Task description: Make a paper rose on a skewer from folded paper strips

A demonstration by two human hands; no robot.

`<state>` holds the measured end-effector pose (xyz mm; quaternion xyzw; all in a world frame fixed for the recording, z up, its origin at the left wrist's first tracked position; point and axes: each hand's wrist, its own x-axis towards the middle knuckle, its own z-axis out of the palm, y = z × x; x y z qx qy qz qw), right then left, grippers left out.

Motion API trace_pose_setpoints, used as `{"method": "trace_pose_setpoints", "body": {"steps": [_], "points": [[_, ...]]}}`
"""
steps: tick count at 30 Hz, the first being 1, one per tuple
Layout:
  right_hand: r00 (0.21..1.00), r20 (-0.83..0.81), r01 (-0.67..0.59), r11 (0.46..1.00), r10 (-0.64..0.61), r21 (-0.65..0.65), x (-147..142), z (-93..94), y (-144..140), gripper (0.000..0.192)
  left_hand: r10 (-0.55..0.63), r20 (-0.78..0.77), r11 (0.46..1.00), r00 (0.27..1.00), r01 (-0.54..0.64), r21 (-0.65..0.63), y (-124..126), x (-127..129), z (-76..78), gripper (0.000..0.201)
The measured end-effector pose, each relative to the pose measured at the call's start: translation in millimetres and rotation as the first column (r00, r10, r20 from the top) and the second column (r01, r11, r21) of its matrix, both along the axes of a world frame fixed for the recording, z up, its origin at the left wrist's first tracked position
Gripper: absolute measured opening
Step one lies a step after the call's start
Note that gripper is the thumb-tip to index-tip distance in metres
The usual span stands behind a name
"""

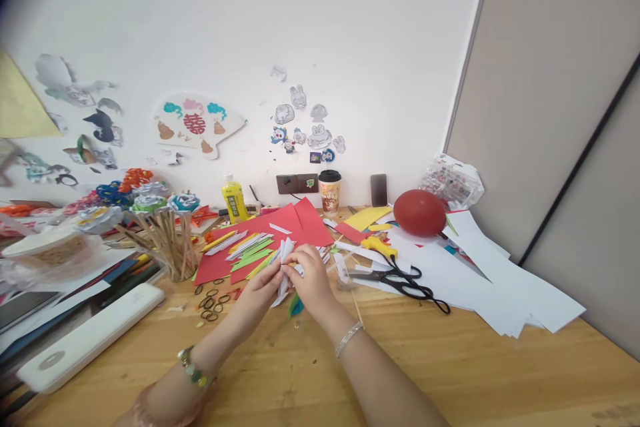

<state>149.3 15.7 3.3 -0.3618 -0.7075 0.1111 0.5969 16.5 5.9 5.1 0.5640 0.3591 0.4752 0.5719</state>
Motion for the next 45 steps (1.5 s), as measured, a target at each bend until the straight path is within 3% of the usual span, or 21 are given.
{"method": "trace_pose_setpoints", "body": {"steps": [3,8,12,14,18,23,32,40,45], "points": [[1.000,-0.021,0.002,1.000,-0.002,0.023,-2,-0.6,-1,0.009,0.041,-0.077,0.997,0.996,-0.036,0.069,-1,-2,0.8,0.035],[1.000,0.007,-0.021,0.999,0.021,0.050,1,1.0,-3,0.011,-0.008,-0.087,0.995,0.996,0.016,0.096,-4,-3,4.0,0.038],[0.994,-0.024,-0.108,0.993,0.107,-0.049,4,3.8,-1,0.013,0.031,-0.093,0.994,0.995,-0.021,0.107,-3,-3,8.1,0.049],[0.973,-0.148,-0.199,0.967,0.176,-0.162,2,3.0,0,0.010,0.132,-0.106,0.984,0.985,-0.118,0.130,-1,-4,8.9,0.056],[0.867,-0.420,-0.423,0.842,0.268,-0.336,-4,-1.1,1,0.021,0.268,-0.149,0.945,0.952,-0.230,0.232,1,-5,7.6,0.059],[0.861,-0.458,-0.432,0.792,0.219,-0.432,-8,-4.3,-1,0.025,0.434,-0.234,0.844,0.870,-0.302,0.444,-1,-4,5.3,0.047],[0.722,-0.646,-0.589,0.710,0.248,-0.386,-16,1.6,-8,0.027,0.492,-0.297,0.769,0.818,-0.249,0.589,1,-6,2.5,0.035],[0.618,-0.724,-0.700,0.635,0.308,-0.328,-24,-2.7,-11,0.030,0.515,-0.293,0.769,0.805,-0.283,0.574,-5,-3,7.1,0.046],[0.615,-0.720,-0.715,0.612,0.322,-0.337,-20,-2.3,-11,0.029,0.511,-0.278,0.766,0.813,-0.284,0.577,-4,-3,6.8,0.041]]}}
